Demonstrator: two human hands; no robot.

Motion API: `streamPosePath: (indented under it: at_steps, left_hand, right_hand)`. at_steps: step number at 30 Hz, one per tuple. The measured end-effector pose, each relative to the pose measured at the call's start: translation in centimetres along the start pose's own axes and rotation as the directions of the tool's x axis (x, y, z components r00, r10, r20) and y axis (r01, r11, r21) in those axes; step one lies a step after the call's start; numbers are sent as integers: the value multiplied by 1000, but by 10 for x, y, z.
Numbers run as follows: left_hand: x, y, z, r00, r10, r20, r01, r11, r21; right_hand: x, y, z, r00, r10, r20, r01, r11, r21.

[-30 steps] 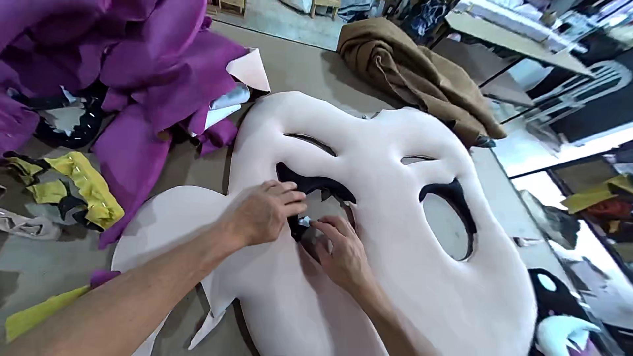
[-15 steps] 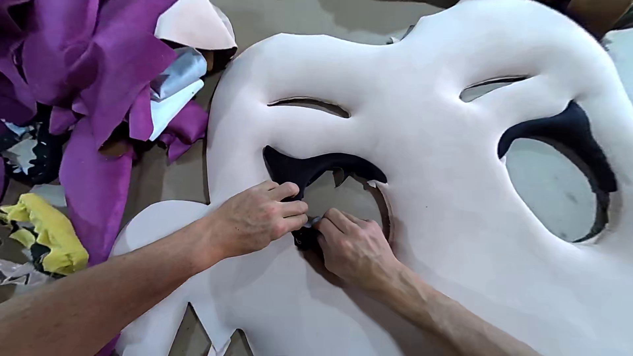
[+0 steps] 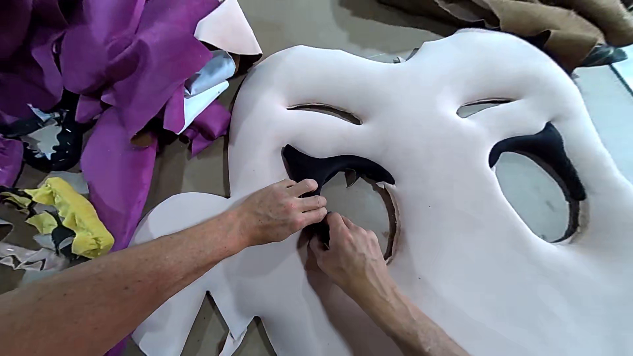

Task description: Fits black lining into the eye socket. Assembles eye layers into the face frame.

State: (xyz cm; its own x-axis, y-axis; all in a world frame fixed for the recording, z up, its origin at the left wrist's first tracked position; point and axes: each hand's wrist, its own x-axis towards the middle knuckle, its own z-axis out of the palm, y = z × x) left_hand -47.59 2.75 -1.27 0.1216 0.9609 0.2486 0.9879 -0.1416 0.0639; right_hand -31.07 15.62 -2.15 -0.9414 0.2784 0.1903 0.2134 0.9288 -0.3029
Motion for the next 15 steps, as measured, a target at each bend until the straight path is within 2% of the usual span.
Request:
streamPosePath:
  at_steps: [3,6,10,15]
  left_hand:
    - [-1,-2,-2,1000,-2,-12,2,1000,-26]
    - [-1,-5,-1,999,3,-39,-5,999,-53]
    - [-2,-6,1,998,0,-70,-5,997,-79]
    - [-1,-7,0,998,-34,-48,29,993,-116]
  right_hand:
    - [9,3,-10,990,-48,134,51,999,-19]
    - [11,23,-6,957,-284,66,284,959,7]
    - [19,55,0,797,-599,-79,603,797,32]
    - [28,69,7,669,-737,-93,743,663,89]
